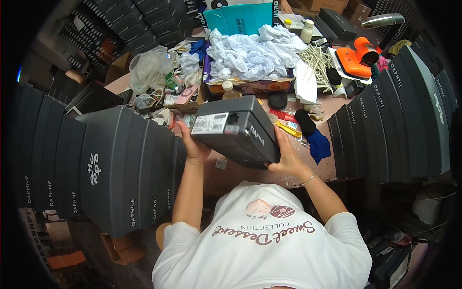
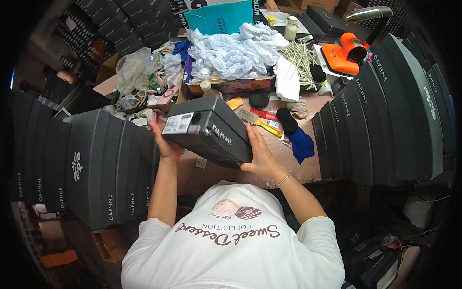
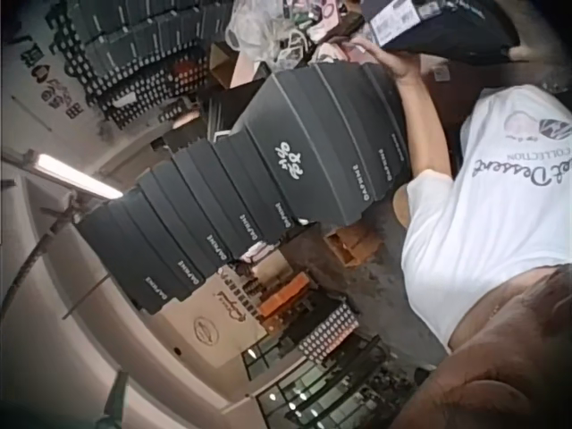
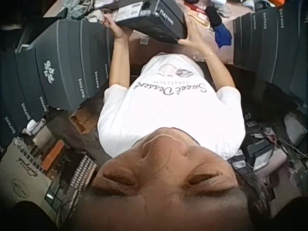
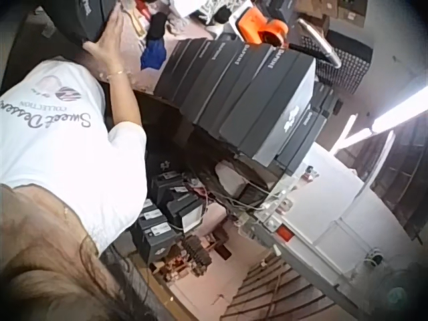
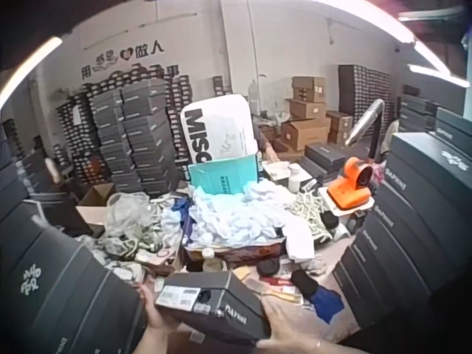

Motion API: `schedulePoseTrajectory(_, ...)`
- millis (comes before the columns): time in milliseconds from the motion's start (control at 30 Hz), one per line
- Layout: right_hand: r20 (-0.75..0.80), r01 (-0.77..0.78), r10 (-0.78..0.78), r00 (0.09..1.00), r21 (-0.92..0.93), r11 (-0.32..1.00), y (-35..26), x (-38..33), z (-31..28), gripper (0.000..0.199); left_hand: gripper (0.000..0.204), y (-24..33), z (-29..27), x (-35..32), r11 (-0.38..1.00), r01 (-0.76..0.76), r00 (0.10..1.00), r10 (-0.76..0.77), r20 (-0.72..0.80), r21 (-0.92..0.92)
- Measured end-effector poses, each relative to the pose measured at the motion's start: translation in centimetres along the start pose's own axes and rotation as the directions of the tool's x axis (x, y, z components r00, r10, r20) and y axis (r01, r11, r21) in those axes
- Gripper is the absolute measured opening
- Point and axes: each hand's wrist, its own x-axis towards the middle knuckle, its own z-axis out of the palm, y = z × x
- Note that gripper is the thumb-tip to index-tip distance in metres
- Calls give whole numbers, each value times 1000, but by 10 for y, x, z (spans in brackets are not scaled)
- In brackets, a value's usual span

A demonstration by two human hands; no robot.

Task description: The recorder is taking shoes out of boxes, inspecting them, wrapping them in protective tissue paper, and placing them back into the boxes.

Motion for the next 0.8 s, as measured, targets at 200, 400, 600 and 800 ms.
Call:
schedulePoseTrajectory(200,-120,51,-87,989,-280,959,52,-17,26,87,47,-20,-9,-32,718,-213,974,100,204,663)
schedulePoseTrajectory(400,330,-591,516,791,190,784,122,-97,46,46,85,-143,-88,-108,573,566,821,-457,-343,592)
schedulePoseTrajectory(600,195,-707,680,706,230,668,96,-78,52,63,57,-156,-76,-94,578,704,697,-451,-558,412)
schedulePoseTrajectory(800,437,-622,620,651,776,107,33,-51,20,35,56,-91,-60,-85,698,631,771,-516,-373,339)
